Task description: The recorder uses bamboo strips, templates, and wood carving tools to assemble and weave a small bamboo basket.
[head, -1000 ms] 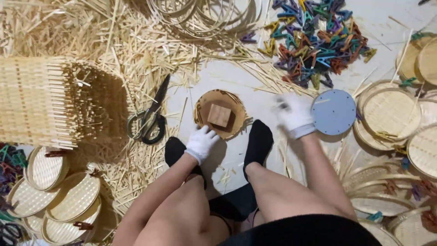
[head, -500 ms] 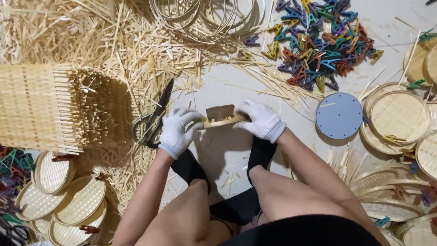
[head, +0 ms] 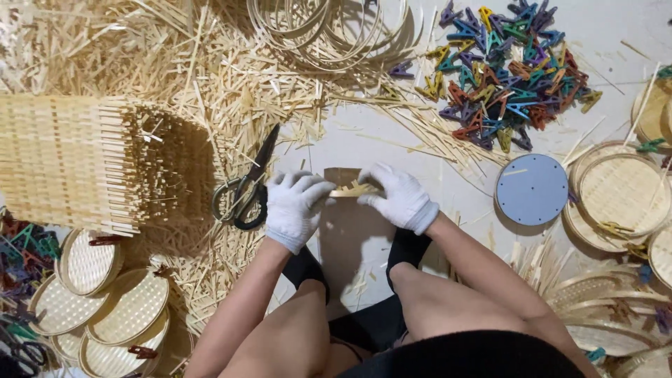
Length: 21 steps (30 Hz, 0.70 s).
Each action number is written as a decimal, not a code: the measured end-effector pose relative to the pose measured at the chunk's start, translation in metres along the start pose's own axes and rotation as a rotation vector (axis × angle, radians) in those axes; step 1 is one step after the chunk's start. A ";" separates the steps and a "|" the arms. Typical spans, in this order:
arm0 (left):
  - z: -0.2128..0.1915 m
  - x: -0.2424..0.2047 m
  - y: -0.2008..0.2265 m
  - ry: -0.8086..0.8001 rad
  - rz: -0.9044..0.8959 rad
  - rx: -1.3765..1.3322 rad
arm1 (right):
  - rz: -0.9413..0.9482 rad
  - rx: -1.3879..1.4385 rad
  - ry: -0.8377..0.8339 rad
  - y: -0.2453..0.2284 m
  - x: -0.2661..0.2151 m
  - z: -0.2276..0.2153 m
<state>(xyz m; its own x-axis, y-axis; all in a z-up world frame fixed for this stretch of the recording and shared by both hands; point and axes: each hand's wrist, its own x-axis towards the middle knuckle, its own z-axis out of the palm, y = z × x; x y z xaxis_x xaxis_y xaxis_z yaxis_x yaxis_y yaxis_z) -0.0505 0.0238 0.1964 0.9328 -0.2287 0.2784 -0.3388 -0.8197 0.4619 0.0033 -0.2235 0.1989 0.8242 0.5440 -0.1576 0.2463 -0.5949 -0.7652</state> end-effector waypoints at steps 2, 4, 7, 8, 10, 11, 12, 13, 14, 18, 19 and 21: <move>-0.011 0.003 0.000 -0.075 -0.039 -0.175 | -0.001 -0.008 -0.009 -0.002 -0.005 -0.006; -0.009 -0.014 -0.029 -0.028 -0.134 -0.200 | 0.020 -0.041 -0.022 -0.007 -0.008 -0.021; 0.008 -0.051 -0.080 -0.120 -0.508 -0.031 | 0.020 -0.131 -0.011 0.007 -0.012 -0.030; 0.015 -0.064 -0.100 -0.252 -0.790 0.175 | -0.011 -0.190 0.010 0.015 -0.012 -0.031; 0.024 -0.077 -0.114 -0.302 -0.818 0.284 | -0.080 -0.228 0.053 0.012 -0.006 -0.038; 0.029 -0.083 -0.122 -0.356 -0.847 0.392 | -0.147 -0.265 0.091 0.012 -0.003 -0.040; 0.035 -0.090 -0.132 -0.363 -0.850 0.393 | -0.143 -0.261 0.085 0.013 -0.002 -0.044; 0.042 -0.097 -0.142 -0.378 -0.832 0.399 | -0.119 -0.218 0.072 0.015 -0.001 -0.046; 0.049 -0.102 -0.153 -0.384 -0.815 0.405 | -0.102 -0.179 0.060 0.016 0.003 -0.051; 0.027 -0.075 -0.139 -0.449 -0.880 0.352 | 0.011 -0.085 0.031 0.027 0.005 -0.053; 0.010 -0.060 -0.120 -0.522 -0.939 0.318 | 0.002 -0.087 0.064 0.027 0.003 -0.052; 0.006 -0.057 -0.111 -0.594 -0.994 0.280 | -0.006 -0.092 0.100 0.026 0.004 -0.051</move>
<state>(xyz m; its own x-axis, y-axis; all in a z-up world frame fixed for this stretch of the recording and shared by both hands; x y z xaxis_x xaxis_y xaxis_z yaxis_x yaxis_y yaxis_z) -0.0649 0.1244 0.1239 0.7071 0.4247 -0.5654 0.5343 -0.8446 0.0338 0.0391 -0.2674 0.2100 0.8683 0.4884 -0.0865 0.2932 -0.6460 -0.7048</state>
